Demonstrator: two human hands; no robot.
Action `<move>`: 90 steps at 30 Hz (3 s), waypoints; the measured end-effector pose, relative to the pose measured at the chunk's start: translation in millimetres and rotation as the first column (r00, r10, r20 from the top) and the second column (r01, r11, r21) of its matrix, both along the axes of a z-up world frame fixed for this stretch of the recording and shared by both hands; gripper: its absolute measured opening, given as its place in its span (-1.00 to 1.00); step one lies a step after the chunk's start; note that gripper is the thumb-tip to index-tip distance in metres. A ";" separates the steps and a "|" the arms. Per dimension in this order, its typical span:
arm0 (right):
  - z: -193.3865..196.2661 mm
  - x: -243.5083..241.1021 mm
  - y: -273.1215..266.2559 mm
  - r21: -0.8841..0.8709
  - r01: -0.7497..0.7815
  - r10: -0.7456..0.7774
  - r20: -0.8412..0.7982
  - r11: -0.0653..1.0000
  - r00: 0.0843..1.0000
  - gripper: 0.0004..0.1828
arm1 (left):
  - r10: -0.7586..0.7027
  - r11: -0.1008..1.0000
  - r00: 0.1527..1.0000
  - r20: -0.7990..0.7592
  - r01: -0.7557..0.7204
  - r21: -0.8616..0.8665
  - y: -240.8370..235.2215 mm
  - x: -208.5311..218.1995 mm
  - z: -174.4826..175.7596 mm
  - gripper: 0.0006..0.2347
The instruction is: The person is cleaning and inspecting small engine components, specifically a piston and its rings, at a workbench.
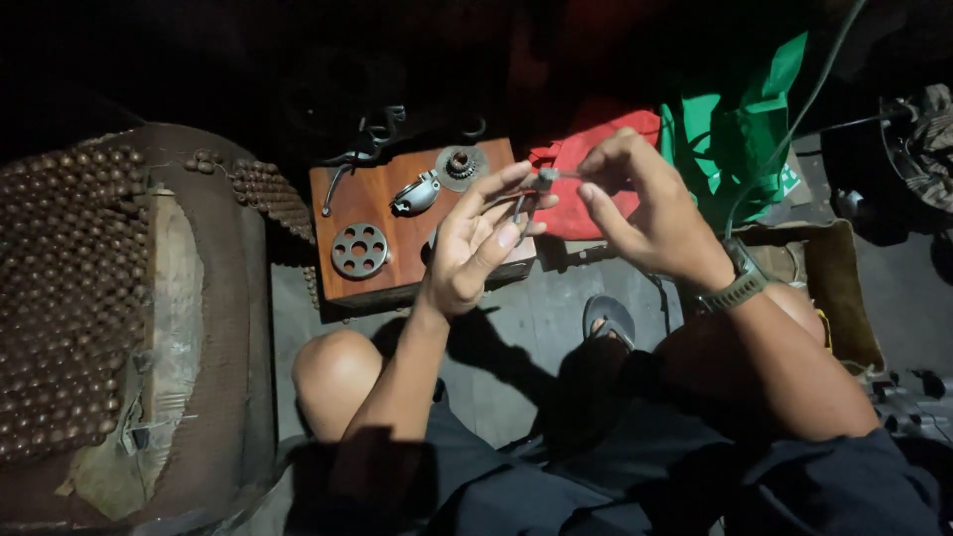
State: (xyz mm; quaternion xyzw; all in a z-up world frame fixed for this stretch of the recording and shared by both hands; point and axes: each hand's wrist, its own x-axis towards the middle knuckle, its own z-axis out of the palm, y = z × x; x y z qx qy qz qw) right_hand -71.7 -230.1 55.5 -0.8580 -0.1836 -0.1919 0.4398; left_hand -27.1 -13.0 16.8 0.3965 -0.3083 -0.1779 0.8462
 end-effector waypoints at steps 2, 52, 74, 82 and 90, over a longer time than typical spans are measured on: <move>2.0 0.0 2.5 0.013 -0.018 0.018 0.011 1.000 1.000 -0.81 | 0.003 1.000 1.000 -0.009 -0.003 0.002 -2.7 1.1 -2.6 -0.46; 30.3 -5.9 9.0 -0.027 -0.020 0.019 -0.028 0.999 0.999 -0.85 | -0.010 1.000 1.000 0.026 0.011 -0.027 -7.9 -6.2 2.2 -0.46; 24.4 -5.9 5.0 -0.120 -0.022 0.022 0.004 0.993 1.000 -0.83 | -0.011 0.999 1.000 0.025 0.012 -0.046 -10.1 -6.9 -1.6 -0.45; 25.7 -6.7 3.8 -0.111 -0.023 0.024 0.011 0.994 1.000 -0.83 | 0.005 0.998 1.000 0.010 -0.004 -0.060 -10.5 -8.1 0.8 -0.45; 24.4 -3.4 2.1 -0.122 -0.016 0.020 0.034 0.992 0.999 -0.85 | 0.011 0.999 0.999 0.030 -0.010 -0.050 -9.0 -6.9 2.2 -0.46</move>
